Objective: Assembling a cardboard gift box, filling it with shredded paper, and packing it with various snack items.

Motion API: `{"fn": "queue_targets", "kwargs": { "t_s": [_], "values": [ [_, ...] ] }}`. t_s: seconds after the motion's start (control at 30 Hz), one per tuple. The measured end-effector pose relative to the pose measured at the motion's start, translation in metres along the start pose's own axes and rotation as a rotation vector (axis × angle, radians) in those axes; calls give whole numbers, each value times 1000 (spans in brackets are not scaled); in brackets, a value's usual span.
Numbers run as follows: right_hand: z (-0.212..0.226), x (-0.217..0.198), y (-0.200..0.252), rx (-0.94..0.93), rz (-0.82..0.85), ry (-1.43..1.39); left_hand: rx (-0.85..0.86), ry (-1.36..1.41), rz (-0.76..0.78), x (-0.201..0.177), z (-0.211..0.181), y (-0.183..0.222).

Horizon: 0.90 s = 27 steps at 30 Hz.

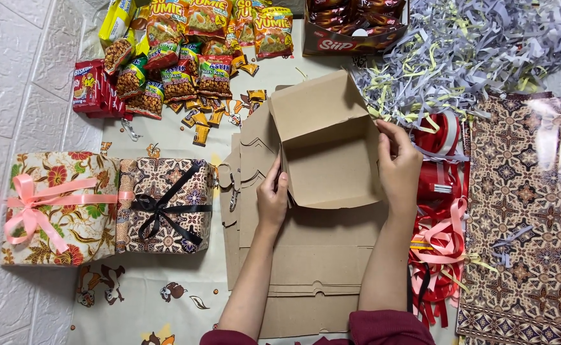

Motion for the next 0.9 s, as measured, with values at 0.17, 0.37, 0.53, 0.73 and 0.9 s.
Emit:
{"fn": "queue_targets", "kwargs": {
  "t_s": [0.17,0.37,0.53,0.73,0.9],
  "values": [
    [-9,-2,-1,-67,-6,23,-4,2,4,0,-1,1],
    [-16,1,-2,-101,67,64,-6,-1,3,0,-7,0],
    [-14,2,-1,-123,114,89,-15,-4,4,1,-4,-1],
    [-17,6,0,-85,198,115,-20,5,0,0,-4,0],
    [-8,1,-2,-42,184,80,-17,2,5,1,1,0]
  ]
}}
Point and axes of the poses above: each hand's wrist, its own y-axis away from the middle knuckle, its own x-axis out of the palm, z = x × y, the point moved 6 cm from there along -y, towards the middle knuckle, and after that the axes turned 14 degrees about -z, right-handed, at the moved point
